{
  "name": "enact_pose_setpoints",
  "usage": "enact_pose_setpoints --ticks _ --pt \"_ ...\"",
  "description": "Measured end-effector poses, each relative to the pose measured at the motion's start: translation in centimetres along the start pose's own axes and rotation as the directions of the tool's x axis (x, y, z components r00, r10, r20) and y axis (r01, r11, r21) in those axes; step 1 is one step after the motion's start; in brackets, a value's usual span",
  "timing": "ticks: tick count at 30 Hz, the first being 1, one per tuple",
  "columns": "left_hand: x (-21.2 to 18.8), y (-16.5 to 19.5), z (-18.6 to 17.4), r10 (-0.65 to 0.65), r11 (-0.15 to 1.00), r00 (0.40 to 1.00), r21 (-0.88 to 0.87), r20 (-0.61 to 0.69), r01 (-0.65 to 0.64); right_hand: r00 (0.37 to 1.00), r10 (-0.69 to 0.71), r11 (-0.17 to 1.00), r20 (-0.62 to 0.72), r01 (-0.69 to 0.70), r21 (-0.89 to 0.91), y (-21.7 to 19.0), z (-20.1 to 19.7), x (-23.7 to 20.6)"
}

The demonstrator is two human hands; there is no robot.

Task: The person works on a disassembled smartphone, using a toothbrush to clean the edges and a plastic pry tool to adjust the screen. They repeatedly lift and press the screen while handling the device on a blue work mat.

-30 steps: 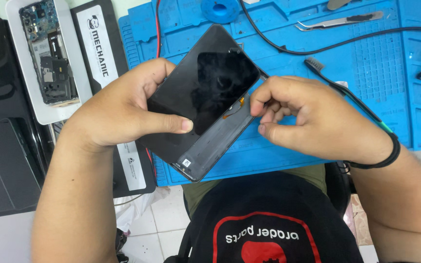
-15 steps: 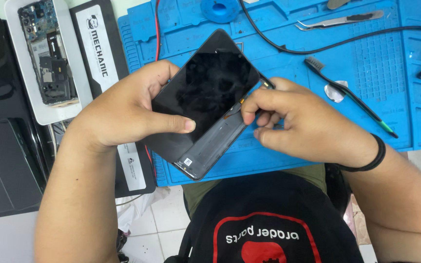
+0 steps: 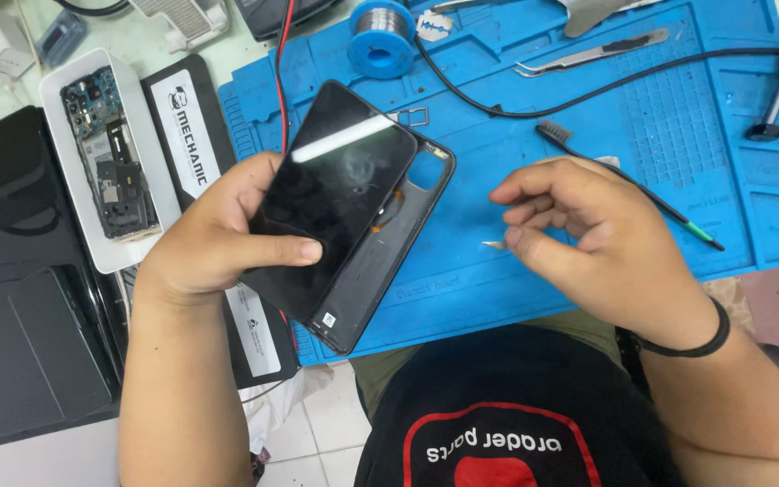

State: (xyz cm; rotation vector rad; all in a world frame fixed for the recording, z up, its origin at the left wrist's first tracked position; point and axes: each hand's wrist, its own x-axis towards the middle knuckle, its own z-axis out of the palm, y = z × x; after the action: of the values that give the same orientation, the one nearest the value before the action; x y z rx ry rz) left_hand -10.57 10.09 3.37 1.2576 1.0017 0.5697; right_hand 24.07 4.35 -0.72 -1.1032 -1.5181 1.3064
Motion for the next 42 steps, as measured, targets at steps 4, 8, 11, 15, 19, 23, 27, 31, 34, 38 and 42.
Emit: enact_pose_setpoints --ticks 4,8,11,15,19,23,27,31,34,38,42 --pt "0.2 -0.4 -0.5 0.04 0.997 0.999 -0.066 0.004 -0.04 0.997 0.024 0.995 -0.076 -0.031 -0.095 -0.3 -0.6 -0.8" --pt "0.4 -0.3 -0.5 0.056 0.997 0.998 -0.049 0.005 -0.056 0.997 0.012 0.987 -0.08 -0.025 -0.16 -0.7 -0.7 -1.1" --pt "0.5 0.3 -0.3 0.072 0.997 0.997 -0.025 -0.001 -0.072 0.998 -0.032 0.986 -0.06 0.022 -0.168 -0.9 -0.4 -1.1" --pt "0.9 1.8 0.5 0.076 0.995 0.997 0.067 0.019 -0.077 0.976 -0.218 0.947 0.015 0.215 -0.239 -1.5 0.1 -0.9" --pt "1.2 3.5 1.7 -0.009 0.99 1.0 0.139 0.026 0.005 0.961 -0.194 0.968 0.196 0.22 -0.123 -2.0 0.3 1.1" --pt "1.2 4.6 2.7 0.021 0.971 0.997 0.235 0.076 -0.038 0.925 -0.035 0.996 0.378 0.066 -0.068 -1.9 0.4 3.1" --pt "1.2 5.1 3.2 0.045 0.956 0.994 0.284 0.097 -0.071 0.897 0.046 0.997 0.44 -0.016 -0.072 -2.0 0.7 3.5" --pt "1.4 5.2 3.4 0.082 0.941 0.989 0.316 0.121 -0.117 0.909 0.051 0.992 0.413 0.002 -0.126 -2.2 0.9 3.4" --pt "1.5 5.2 3.6 0.062 0.945 0.994 0.315 0.094 -0.089 0.918 0.008 0.988 0.395 0.055 -0.146 -2.3 1.0 3.2" --pt "1.5 5.1 3.7 0.071 0.942 0.992 0.319 0.102 -0.101 0.925 -0.024 0.988 0.378 0.08 -0.133 -2.4 1.1 2.9" --pt "1.3 5.2 3.7 0.116 0.922 0.984 0.354 0.134 -0.157 0.938 0.049 0.998 0.344 -0.029 -0.064 -2.3 1.3 2.7"
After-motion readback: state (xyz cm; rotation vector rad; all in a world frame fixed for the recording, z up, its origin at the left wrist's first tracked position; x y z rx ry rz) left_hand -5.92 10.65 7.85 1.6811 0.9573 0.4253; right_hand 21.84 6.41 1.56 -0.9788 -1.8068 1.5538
